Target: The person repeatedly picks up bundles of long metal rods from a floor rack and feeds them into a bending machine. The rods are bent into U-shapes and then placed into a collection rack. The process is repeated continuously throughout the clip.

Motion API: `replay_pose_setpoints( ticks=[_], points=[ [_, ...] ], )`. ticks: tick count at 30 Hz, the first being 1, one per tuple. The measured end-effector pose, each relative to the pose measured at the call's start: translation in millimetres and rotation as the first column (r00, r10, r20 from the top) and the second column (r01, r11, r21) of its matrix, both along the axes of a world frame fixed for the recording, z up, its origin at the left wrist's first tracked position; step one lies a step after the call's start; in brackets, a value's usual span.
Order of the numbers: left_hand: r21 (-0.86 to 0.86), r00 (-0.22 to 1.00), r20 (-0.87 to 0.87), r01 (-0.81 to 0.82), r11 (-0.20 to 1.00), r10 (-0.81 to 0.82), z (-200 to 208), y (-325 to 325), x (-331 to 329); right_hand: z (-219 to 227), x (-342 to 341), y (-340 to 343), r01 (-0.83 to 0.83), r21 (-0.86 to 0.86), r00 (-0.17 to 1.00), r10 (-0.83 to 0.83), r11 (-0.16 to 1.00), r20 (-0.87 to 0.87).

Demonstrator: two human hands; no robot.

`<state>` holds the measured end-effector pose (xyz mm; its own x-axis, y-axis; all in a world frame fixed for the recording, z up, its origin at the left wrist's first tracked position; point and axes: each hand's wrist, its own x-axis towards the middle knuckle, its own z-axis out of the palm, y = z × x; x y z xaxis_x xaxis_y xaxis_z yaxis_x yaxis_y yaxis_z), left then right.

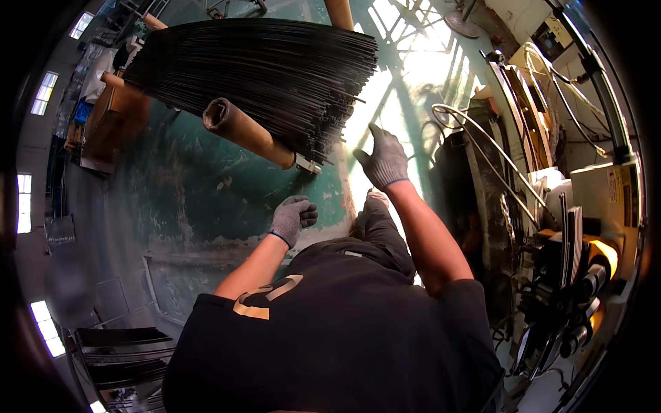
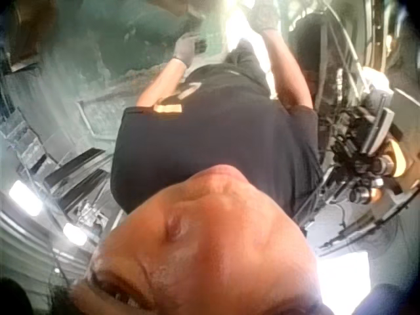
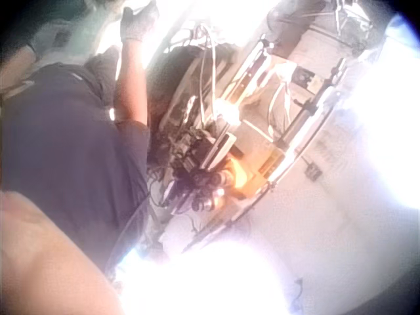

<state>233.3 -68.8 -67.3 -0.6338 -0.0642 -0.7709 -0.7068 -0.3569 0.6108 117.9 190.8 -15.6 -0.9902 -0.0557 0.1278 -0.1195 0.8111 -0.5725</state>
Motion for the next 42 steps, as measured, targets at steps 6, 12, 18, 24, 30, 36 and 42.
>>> replay_pose_setpoints(
  ticks=[6, 12, 18, 24, 30, 36, 42],
  points=[
    [0.272, 0.987, -0.035, -0.139, 0.952, 0.154, -13, 10, -14, -8, -185, -53, -0.162, 0.100, 0.984, 0.168, 0.982, -0.062],
    [-0.011, 0.912, -0.130, -0.395, 0.919, 0.390, 28, 5, -88, -21, -336, -82, -0.102, 0.369, 0.995, 0.096, 0.924, 0.036],
    [0.144, 0.794, -0.142, -0.573, 0.806, 0.590, 26, 27, -117, -31, -357, -111, -0.258, 0.434, 0.947, 0.137, 0.863, 0.290],
    [-0.616, 0.887, -0.331, 0.056, 0.785, -0.323, -17, 32, -140, -53, -369, -102, -0.390, 0.306, 0.894, 0.277, 0.869, 0.352],
    [0.051, 0.902, -0.237, -0.359, 0.932, 0.360, 68, 30, -210, -56, -395, -98, -0.537, 0.301, 0.810, 0.383, 0.788, 0.444],
    [0.075, 0.913, -0.215, -0.339, 0.938, 0.347, 77, 10, -219, 7, -382, -106, -0.538, 0.263, 0.773, 0.345, 0.800, 0.532],
    [0.121, 0.925, -0.207, -0.298, 0.947, 0.318, 59, -8, -214, 6, -374, -111, -0.511, 0.282, 0.781, 0.302, 0.812, 0.547]
  ],
)
